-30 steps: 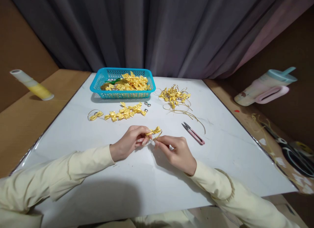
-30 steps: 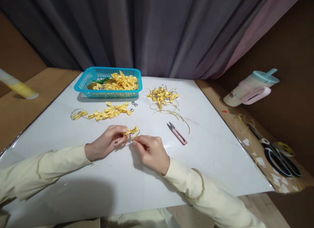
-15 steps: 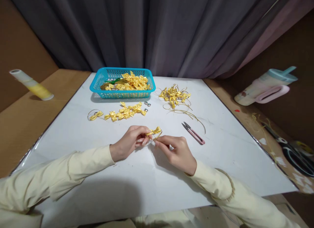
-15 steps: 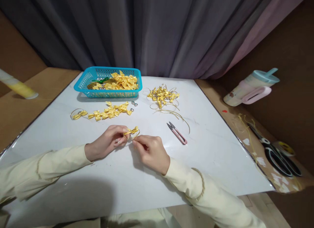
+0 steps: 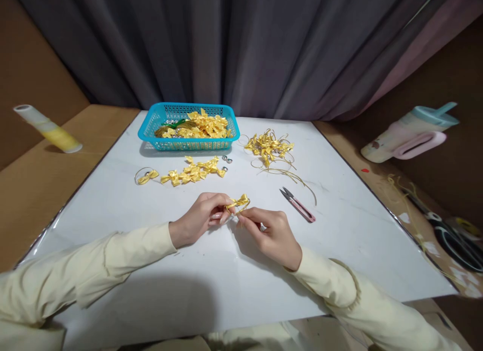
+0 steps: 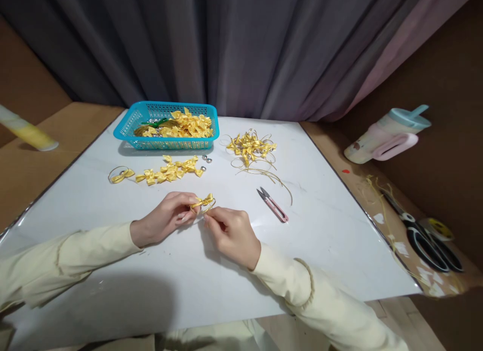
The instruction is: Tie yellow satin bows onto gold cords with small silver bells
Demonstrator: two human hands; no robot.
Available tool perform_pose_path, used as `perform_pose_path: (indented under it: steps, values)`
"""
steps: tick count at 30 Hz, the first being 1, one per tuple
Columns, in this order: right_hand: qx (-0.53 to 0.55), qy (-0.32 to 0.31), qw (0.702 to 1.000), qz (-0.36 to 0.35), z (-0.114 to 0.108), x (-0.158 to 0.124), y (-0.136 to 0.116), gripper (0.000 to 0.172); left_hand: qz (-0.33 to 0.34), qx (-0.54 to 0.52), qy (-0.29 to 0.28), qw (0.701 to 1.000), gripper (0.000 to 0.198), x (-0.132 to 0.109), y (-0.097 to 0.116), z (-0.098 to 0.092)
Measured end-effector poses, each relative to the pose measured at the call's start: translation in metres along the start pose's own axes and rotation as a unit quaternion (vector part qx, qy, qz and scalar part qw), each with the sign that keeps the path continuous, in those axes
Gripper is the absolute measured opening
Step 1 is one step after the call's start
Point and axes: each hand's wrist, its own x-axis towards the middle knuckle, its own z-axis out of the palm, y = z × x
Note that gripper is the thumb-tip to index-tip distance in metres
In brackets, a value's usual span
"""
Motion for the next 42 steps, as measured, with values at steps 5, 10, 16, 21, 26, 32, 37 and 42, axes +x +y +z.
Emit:
perform_pose_path:
  steps: [5, 10, 16, 21, 26, 32, 37, 42]
  values:
    - [-0.003, 0.003, 1.000, -0.002, 0.0001, -0.0001, 0.0002, 0.024, 0.002, 0.006, 0.001, 1.000, 0.023, -0.0007, 0.0010, 0.0006]
    - [-0.001, 0.005, 1.000, -0.021, 0.0001, -0.0001, 0.0022, 0.023, 0.003, 0.014, 0.001, 1.000, 0.023, -0.0007, 0.0018, -0.0002]
    - [-0.014, 0.015, 0.998, -0.063, -0.0013, 0.0011, 0.0052, 0.019, 0.008, 0.040, 0.000, 0.999, 0.023, 0.0000, 0.0018, -0.0017]
    - [-0.030, 0.004, 0.996, -0.082, -0.0024, 0.0004, 0.0074, 0.019, 0.017, 0.054, -0.009, 0.998, 0.023, 0.0002, 0.0010, -0.0032]
    - [-0.018, -0.013, 0.998, -0.062, -0.0054, 0.0016, 0.0038, 0.021, 0.025, 0.067, -0.016, 0.997, 0.023, 0.0000, 0.0003, -0.0050]
    - [0.004, -0.036, 0.999, -0.006, -0.0070, 0.0036, -0.0008, 0.023, 0.036, 0.062, -0.009, 0.997, 0.022, -0.0002, -0.0021, -0.0070]
    - [0.011, -0.039, 0.999, 0.007, -0.0059, 0.0033, -0.0015, 0.023, 0.036, 0.056, -0.012, 0.998, 0.022, -0.0007, -0.0024, -0.0062]
    - [0.013, -0.034, 0.999, 0.002, -0.0058, 0.0031, -0.0014, 0.023, 0.034, 0.056, -0.011, 0.998, 0.022, -0.0009, -0.0009, -0.0055]
